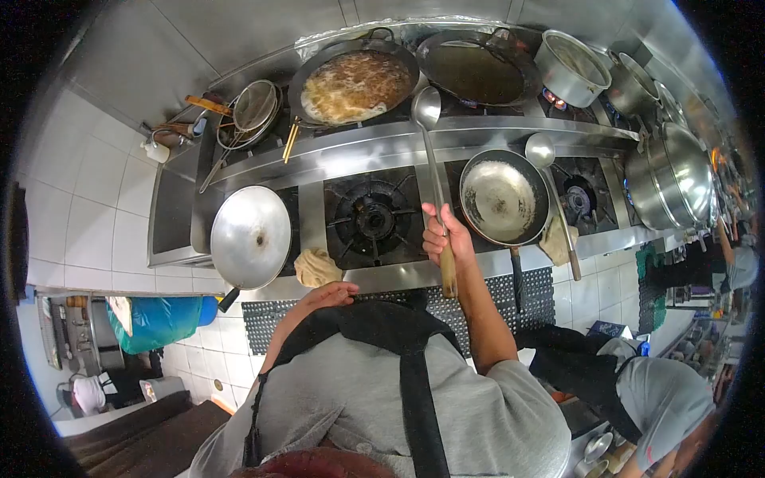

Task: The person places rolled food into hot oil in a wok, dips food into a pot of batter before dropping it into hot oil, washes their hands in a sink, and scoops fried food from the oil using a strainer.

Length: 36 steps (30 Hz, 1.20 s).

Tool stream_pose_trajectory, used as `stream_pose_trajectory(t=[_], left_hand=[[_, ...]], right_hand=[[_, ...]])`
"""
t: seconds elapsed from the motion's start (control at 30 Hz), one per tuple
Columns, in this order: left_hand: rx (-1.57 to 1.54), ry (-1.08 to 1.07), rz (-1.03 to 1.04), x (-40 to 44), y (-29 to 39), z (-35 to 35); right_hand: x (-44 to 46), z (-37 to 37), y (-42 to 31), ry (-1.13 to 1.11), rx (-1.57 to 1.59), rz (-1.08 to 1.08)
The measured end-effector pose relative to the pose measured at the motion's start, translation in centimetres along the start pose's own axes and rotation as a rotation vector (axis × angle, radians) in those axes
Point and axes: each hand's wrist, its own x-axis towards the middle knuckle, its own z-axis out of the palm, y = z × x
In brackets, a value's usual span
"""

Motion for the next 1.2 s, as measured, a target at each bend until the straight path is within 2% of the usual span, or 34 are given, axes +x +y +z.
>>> stream_pose_trajectory(t=[0.1, 0.17, 0.3, 0.47, 0.67, 0.8, 0.97, 1.2], left_hand=[[0.080, -0.016, 0.004, -0.1, 1.3, 0.7], [0.083, 0.004, -0.016, -1.0, 3.7, 2.1], [0.105, -0.031, -0.008, 0.5, 1.3, 0.7], [0.144, -0.011, 0.010, -0.1, 3.7, 2.2], [0.130, -0.049, 0.034, 0.2, 3.9, 2.0], [0.101, -0.046, 0.043, 0.4, 3.0, 1.6], [0.109, -0.036, 0.014, -0.4, 4.6, 2.3], [0.086, -0.017, 0.004, -0.8, 4.6, 2.7]], right_hand=[[0.6, 1.1, -0.7, 0.014, -0.027, 0.015], [0.4, 1.4, -1.1, 0.073, -0.154, 0.003], [-0.5, 1.7, -0.4, 0.123, -0.247, -0.050], [-0.2, 2.3, -0.4, 0.144, -0.318, -0.006], [-2.0, 3.1, -0.2, 0.167, -0.541, -0.038], [-2.8, 3.6, 0.4, 0.173, -0.573, -0.042], [-3.7, 4.6, 1.2, 0.172, -0.722, 0.061], [-1.9, 4.5, 3.4, 0.063, -0.700, 0.220]])
